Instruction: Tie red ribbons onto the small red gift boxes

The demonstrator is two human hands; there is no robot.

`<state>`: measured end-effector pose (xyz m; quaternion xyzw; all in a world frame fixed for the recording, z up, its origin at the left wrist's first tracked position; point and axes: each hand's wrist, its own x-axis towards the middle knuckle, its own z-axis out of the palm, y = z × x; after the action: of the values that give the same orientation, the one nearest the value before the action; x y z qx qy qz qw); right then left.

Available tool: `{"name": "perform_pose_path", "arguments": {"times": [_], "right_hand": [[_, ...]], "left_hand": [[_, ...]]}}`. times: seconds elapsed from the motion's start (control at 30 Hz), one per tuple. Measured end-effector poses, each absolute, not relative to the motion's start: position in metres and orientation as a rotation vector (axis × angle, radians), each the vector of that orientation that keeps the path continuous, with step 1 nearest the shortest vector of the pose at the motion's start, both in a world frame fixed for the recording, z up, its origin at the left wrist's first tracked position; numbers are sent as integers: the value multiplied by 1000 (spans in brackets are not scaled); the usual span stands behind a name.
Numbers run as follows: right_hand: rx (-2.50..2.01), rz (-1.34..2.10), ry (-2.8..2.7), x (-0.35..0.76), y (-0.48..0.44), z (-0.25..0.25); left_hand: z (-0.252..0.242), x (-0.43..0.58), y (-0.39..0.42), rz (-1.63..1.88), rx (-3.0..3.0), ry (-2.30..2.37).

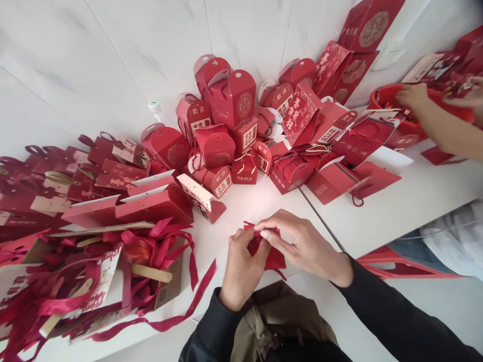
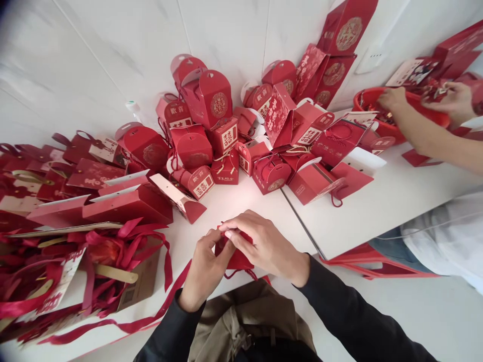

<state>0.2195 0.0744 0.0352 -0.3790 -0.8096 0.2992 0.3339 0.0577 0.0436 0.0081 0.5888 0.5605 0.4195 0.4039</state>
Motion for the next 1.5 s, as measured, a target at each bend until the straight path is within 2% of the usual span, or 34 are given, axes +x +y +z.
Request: {"name": "perform_pose_path", "arguments": {"times": [0.3, 0.63, 0.73, 0.93, 1.23, 1.5], "right_hand": [[-1182, 890, -2010, 219, 78, 34], [-1288, 1257, -1714, 223, 67, 40], [-1313, 1151, -1769, 225, 66, 35], [-1256, 698, -2032, 221, 59, 27], [-1248, 802, -2117, 228, 48, 30], [-1201, 731, -2179, 223, 48, 25]], "left_hand": [[13, 50, 49, 960, 1255, 1291], [11, 44, 51, 987, 1026, 1177], [12, 44, 50, 959, 1015, 1195], [13, 45, 50, 955, 950, 1180], [13, 45, 53, 963, 967, 1179], [13, 47, 54, 988, 998, 1182]]}}
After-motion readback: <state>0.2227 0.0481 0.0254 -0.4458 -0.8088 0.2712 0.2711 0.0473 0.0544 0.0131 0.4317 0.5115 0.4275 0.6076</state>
